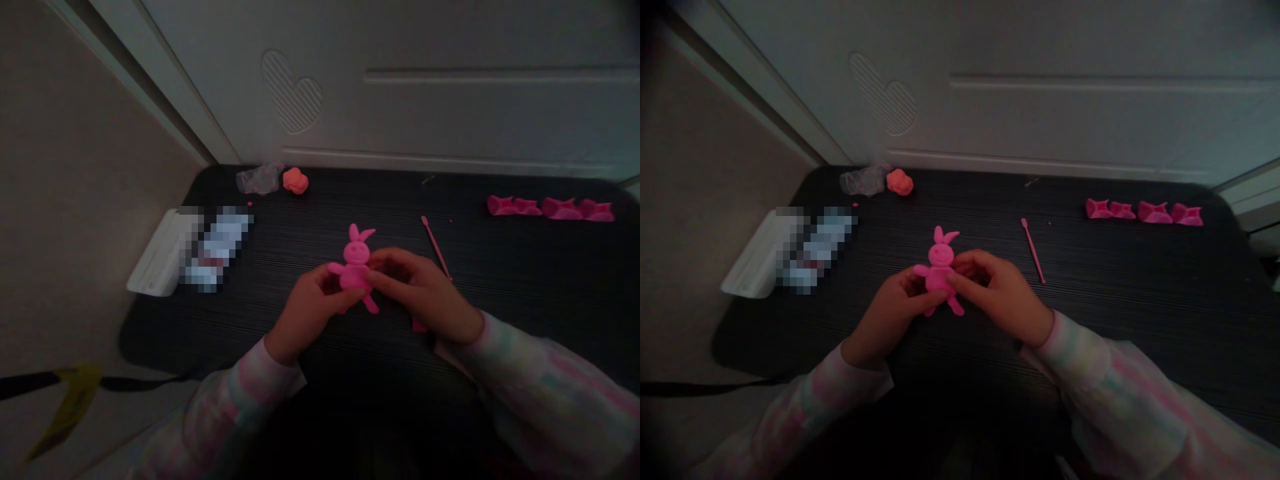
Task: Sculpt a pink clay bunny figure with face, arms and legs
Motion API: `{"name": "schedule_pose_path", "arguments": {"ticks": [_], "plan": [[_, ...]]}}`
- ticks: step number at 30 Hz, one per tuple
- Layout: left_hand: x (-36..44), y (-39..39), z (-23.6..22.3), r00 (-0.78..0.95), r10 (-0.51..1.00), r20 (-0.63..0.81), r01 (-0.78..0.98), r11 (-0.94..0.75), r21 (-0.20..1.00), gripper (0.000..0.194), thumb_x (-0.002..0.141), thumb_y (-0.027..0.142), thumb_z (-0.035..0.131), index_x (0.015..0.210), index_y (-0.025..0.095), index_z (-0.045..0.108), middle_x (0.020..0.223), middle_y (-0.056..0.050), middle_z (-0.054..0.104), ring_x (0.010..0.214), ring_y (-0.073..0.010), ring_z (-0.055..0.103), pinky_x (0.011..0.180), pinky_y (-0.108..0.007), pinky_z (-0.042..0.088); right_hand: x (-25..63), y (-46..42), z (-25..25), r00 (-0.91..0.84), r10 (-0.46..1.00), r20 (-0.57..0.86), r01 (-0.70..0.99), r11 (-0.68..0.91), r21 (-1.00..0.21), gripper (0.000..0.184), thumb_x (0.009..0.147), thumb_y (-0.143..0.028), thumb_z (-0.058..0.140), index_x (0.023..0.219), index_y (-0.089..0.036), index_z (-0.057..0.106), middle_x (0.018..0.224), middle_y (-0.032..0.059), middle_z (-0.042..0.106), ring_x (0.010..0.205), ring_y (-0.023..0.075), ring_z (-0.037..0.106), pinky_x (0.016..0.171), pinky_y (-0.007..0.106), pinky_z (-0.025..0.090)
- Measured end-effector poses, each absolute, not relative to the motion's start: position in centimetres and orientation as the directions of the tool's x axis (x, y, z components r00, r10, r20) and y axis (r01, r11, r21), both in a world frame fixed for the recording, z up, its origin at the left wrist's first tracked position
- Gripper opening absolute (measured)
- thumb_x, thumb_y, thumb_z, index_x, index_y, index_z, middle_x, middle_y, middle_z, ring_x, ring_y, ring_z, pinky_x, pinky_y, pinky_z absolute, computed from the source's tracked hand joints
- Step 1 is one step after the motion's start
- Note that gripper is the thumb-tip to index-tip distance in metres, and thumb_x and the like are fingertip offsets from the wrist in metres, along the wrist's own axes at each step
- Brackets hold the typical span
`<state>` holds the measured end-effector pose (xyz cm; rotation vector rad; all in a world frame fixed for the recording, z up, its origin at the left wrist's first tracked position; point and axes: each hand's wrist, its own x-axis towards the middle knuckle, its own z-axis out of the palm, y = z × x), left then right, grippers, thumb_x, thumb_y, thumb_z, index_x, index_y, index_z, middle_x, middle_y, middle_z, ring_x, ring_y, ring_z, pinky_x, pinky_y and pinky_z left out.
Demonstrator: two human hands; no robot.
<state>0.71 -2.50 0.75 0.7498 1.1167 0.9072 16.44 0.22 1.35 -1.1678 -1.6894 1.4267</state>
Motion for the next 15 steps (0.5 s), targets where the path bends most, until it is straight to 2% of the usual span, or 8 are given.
{"name": "schedule_pose_path", "arguments": {"ticks": [2,4,7,9,12,15], "plan": [[0.7,-2.4,0.7,0.137,0.906,-0.399,-0.243,0.422,0.873,0.028,0.06,0.016,0.069,0.087,0.018,0.06,0.075,0.0,0.062,0.065,-0.0109,0.055,0.061,-0.023,0.04,16.3,0.5,1.3,-0.453,0.872,-0.182,0.158,-0.122,-0.98,0.01,0.074,-0.022,0.058,0.083,-0.017,0.057,0.075,-0.0001,0.065,0.067,0.0105,0.061,0.059,0.023,0.049],[0.6,-2.3,0.5,0.025,0.922,-0.387,-0.305,0.375,0.875,0.034,0.063,0.018,0.067,0.096,0.02,0.056,0.079,0.0,0.062,0.072,-0.0121,0.056,0.065,-0.024,0.041,16.2,0.7,1.3,-0.447,0.856,-0.259,0.176,-0.2,-0.964,0.009,0.073,-0.021,0.058,0.08,-0.016,0.058,0.072,-0.0005,0.065,0.06,0.0085,0.06,0.052,0.019,0.048],[0.3,-2.1,0.1,-0.201,0.922,-0.331,-0.334,0.253,0.908,0.028,0.069,0.022,0.062,0.096,0.021,0.055,0.087,-0.001,0.06,0.08,-0.0128,0.054,0.066,-0.023,0.04,16.4,0.9,1.2,-0.404,0.844,-0.352,0.318,-0.232,-0.919,0.01,0.074,-0.022,0.057,0.081,-0.016,0.058,0.066,-0.0013,0.064,0.046,0.0063,0.055,0.038,0.016,0.041],[0.1,-2.1,-0.1,-0.292,0.919,-0.267,-0.291,0.18,0.94,0.026,0.071,0.022,0.06,0.096,0.023,0.055,0.093,-0.001,0.058,0.086,-0.0136,0.053,0.067,-0.022,0.04,16.7,1.0,1.2,-0.384,0.85,-0.359,0.45,-0.167,-0.877,0.011,0.075,-0.025,0.056,0.081,-0.016,0.059,0.061,-0.0019,0.062,0.042,0.0064,0.052,0.036,0.017,0.039],[-0.1,-2.4,0.1,-0.294,0.941,-0.169,-0.112,0.142,0.984,0.021,0.074,0.02,0.056,0.095,0.025,0.056,0.094,0.0,0.057,0.087,-0.0135,0.052,0.07,-0.023,0.04,17.3,1.3,1.6,-0.37,0.894,-0.254,0.65,0.054,-0.758,0.017,0.077,-0.032,0.053,0.076,-0.018,0.061,0.058,-0.0014,0.062,0.045,0.0087,0.054,0.041,0.02,0.04],[-0.1,-2.8,0.4,-0.123,0.992,0.034,0.297,0.004,0.955,0.017,0.078,0.014,0.048,0.086,0.022,0.061,0.088,-0.001,0.059,0.083,-0.0141,0.052,0.075,-0.027,0.039,17.8,1.6,2.2,-0.401,0.897,-0.185,0.757,0.211,-0.618,0.021,0.08,-0.034,0.048,0.074,-0.019,0.061,0.063,-0.0008,0.063,0.053,0.0104,0.056,0.047,0.021,0.038]]}}
